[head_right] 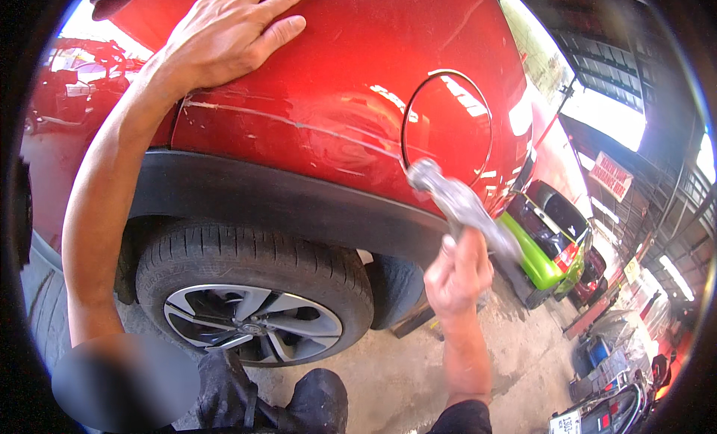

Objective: The person uses a hammer to repeatedly tap the rear quarter panel of a red car, focusing on the area above the wheel arch. They frequently pause to feel the surface with their hand, checking for changes in the panel's shape. The task involves manual dent removal or bodywork preparation.

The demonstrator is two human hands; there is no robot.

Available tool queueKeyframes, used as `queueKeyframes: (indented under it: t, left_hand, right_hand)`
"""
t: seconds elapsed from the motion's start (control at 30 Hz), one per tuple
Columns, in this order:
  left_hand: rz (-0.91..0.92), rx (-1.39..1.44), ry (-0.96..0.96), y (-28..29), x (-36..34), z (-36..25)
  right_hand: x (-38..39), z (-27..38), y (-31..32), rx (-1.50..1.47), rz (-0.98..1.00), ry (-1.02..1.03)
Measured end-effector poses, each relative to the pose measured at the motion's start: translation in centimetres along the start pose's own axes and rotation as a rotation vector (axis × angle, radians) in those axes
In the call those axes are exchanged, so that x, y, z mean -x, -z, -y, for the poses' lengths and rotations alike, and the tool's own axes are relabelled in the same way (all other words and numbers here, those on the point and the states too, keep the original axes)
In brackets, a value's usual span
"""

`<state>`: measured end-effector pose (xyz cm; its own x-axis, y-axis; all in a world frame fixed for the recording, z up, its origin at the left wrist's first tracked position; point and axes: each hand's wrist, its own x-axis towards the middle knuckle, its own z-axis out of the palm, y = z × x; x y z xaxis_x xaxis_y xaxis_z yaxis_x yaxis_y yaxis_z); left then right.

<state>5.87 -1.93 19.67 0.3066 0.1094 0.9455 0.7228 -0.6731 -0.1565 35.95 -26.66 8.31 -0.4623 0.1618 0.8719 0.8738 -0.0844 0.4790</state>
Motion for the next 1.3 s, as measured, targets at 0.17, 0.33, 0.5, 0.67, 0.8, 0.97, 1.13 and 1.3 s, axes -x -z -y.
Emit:
queueKeyframes:
  t: [0.17, 0.33, 0.5, 0.67, 0.8, 0.97, 1.13, 1.3]
  left_hand:
    - [-0.014, 0.068, -0.027, 0.6, 0.0, -1.1]
    - [-0.019, -0.008, -0.043, 0.0, -0.4, 0.5]
    - [-0.291, -0.145, -0.180, -1.9, -0.1, -0.6]
    - [0.068, 0.023, -0.458, -0.8, 4.8, -8.6]
    - [0.093, 0.029, -0.447, -2.7, 5.4, -13.8]
    - [0.040, 0.024, -0.404, -3.7, 5.7, -16.8]
    - [0.078, 0.049, -0.417, -3.5, 6.8, -18.0]
    - [0.153, 0.241, -0.649, -2.8, 7.9, -16.1]
  right_hand:
    - [0.8, -0.6, -1.1, 0.125, 0.235, 0.093]
    - [0.6, -0.2, 0.5, 0.039, -0.001, -0.193]
    - [10.0, 3.1, 3.3, -0.512, -0.383, -0.592]
    - [18.1, 11.0, 5.2, -0.616, 0.059, -1.096]
    - [23.2, 17.3, 5.5, -0.983, 0.218, -1.693]
    - [28.7, 23.0, 7.4, -1.176, 0.453, -1.853]
    - [25.0, 23.8, 7.8, -1.554, 0.003, -1.771]
    - [28.1, 25.9, 9.7, -1.684, 0.458, -1.993]
